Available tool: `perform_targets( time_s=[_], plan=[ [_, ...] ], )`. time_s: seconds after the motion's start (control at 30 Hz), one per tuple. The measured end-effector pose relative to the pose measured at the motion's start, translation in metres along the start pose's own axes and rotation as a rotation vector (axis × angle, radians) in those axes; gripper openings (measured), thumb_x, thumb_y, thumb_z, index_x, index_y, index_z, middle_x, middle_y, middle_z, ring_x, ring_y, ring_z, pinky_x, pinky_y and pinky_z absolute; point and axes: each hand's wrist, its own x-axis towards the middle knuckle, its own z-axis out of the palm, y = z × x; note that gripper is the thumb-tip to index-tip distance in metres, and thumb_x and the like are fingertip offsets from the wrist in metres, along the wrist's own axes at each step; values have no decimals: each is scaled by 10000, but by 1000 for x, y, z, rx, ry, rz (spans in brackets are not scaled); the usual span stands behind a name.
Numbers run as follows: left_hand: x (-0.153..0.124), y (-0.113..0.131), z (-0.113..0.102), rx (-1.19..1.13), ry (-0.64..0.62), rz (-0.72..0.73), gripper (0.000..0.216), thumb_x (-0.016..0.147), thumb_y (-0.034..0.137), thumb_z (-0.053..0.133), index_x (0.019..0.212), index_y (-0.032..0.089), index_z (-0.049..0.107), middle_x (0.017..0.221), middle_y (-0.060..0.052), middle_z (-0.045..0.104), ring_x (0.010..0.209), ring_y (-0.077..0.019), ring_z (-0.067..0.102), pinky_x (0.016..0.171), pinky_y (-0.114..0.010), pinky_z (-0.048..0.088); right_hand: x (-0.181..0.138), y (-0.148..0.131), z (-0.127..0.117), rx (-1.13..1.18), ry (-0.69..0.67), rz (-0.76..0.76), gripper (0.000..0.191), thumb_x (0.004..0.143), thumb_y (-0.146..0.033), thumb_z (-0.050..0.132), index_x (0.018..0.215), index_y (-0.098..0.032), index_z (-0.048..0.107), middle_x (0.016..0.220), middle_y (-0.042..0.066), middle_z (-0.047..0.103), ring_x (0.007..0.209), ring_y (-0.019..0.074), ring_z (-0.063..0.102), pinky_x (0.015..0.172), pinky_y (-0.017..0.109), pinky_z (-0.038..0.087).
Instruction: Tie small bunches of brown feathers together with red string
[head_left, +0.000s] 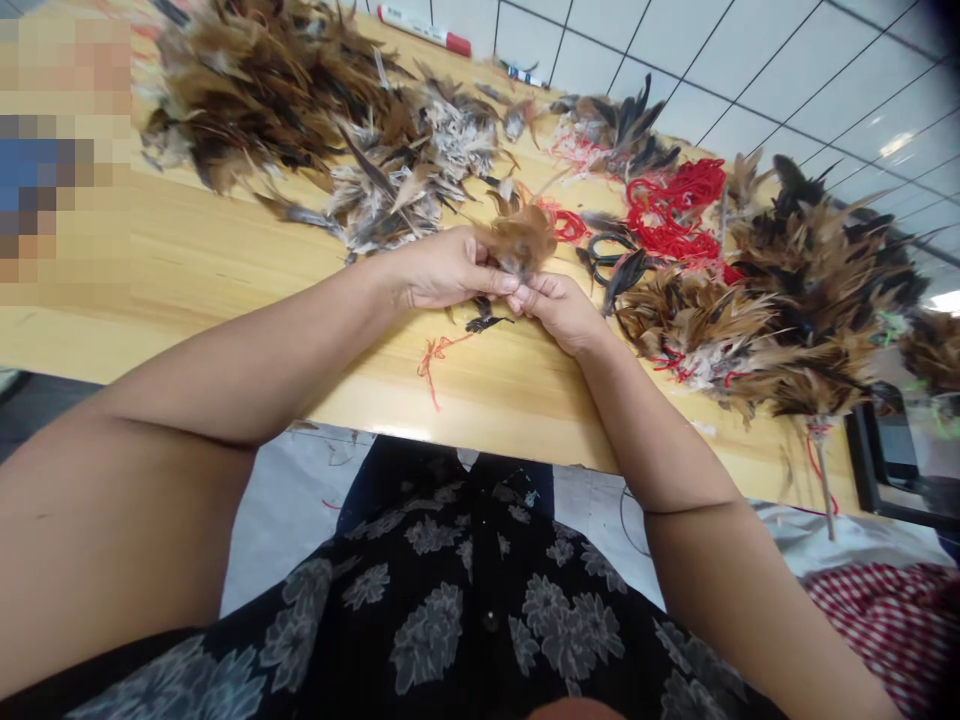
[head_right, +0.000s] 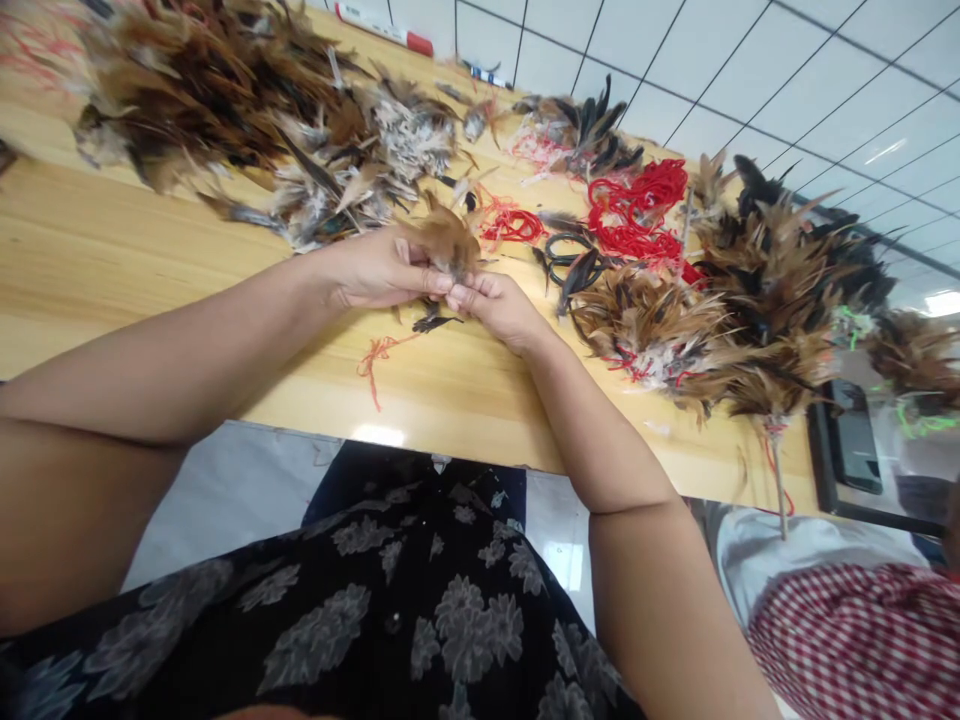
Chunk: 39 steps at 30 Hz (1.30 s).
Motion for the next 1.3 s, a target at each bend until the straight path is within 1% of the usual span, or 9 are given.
perform_targets(
  time_s=[0.17, 0.27, 0.37, 0.53, 0.67, 0.8, 0.93, 1.07, 1.3],
  plan=[
    [3, -6, 1, -28, 69, 43, 642, 701, 667, 1207, 843, 207, 782, 830, -53, 773, 798, -233, 745, 866, -421, 673, 3, 4, 1, 9, 84, -51, 792, 803, -971, 880, 780, -210, 661, 761, -21, 584, 766, 122, 512, 764, 287, 474],
    [3, -8, -1, -43, 109, -13, 656, 703, 669, 1212, 881, 211, 777, 836, -70, 778, 891, -271, 744, 882, -431, 649, 3, 5, 2, -8, 127, -52, 778, 821, -962, 873, 815, -201, 708, 788, -10, 625, 803, 128, 547, 775, 282, 490],
    [2, -3, -3, -43, 192, -96, 565, 768, 522, 1218, 929, 216, 771, 802, -56, 751, 1007, -320, 771, 932, -450, 641, 3, 4, 1, 11, 118, -60, 774, 824, -954, 878, 857, -191, 749, 827, -5, 661, 831, 129, 569, 805, 280, 505],
    [2, 6, -3, 106, 187, -61, 340, 871, 261, 1126, 862, 236, 786, 873, -21, 777, 881, -214, 685, 942, -414, 631, 3, -3, 6, 0, 130, 9, 639, 887, -784, 955, 855, -186, 730, 810, -14, 640, 836, 132, 574, 811, 283, 498],
    [0, 11, -4, 199, 220, -59, 279, 868, 154, 1035, 872, 231, 767, 893, -5, 773, 904, -216, 669, 954, -431, 595, 2, -11, 14, -13, 237, 99, 550, 946, -608, 982, 783, -201, 649, 785, -16, 584, 833, 135, 565, 779, 276, 471],
    [-5, 23, -13, 280, 311, 5, 228, 916, 236, 1015, 957, 240, 790, 935, -13, 759, 891, -218, 621, 943, -436, 544, 3, -7, 10, 25, 353, 116, 582, 1032, -665, 864, 791, -216, 582, 761, -28, 499, 737, 104, 474, 667, 244, 391],
    [-10, 31, -28, 597, 438, -58, 226, 996, 249, 935, 859, 263, 756, 762, 12, 662, 893, -225, 523, 1002, -441, 478, 6, 1, 0, 81, 437, 125, 632, 994, -779, 839, 829, -239, 556, 757, -38, 496, 678, 90, 415, 578, 237, 326],
    [-11, 28, -27, 766, 382, -109, 288, 933, 205, 937, 743, 263, 728, 714, -17, 602, 1002, -289, 572, 1115, -428, 408, 7, 6, -3, 108, 455, 115, 653, 957, -826, 846, 848, -243, 572, 754, -35, 527, 671, 90, 427, 565, 237, 341],
    [-7, 5, -17, 907, 295, -154, 318, 784, 170, 978, 715, 252, 679, 733, -34, 546, 1191, -365, 667, 1162, -396, 478, 7, 5, 2, 108, 463, 98, 644, 982, -814, 839, 845, -243, 575, 727, -50, 493, 640, 84, 408, 553, 251, 311]
  ],
)
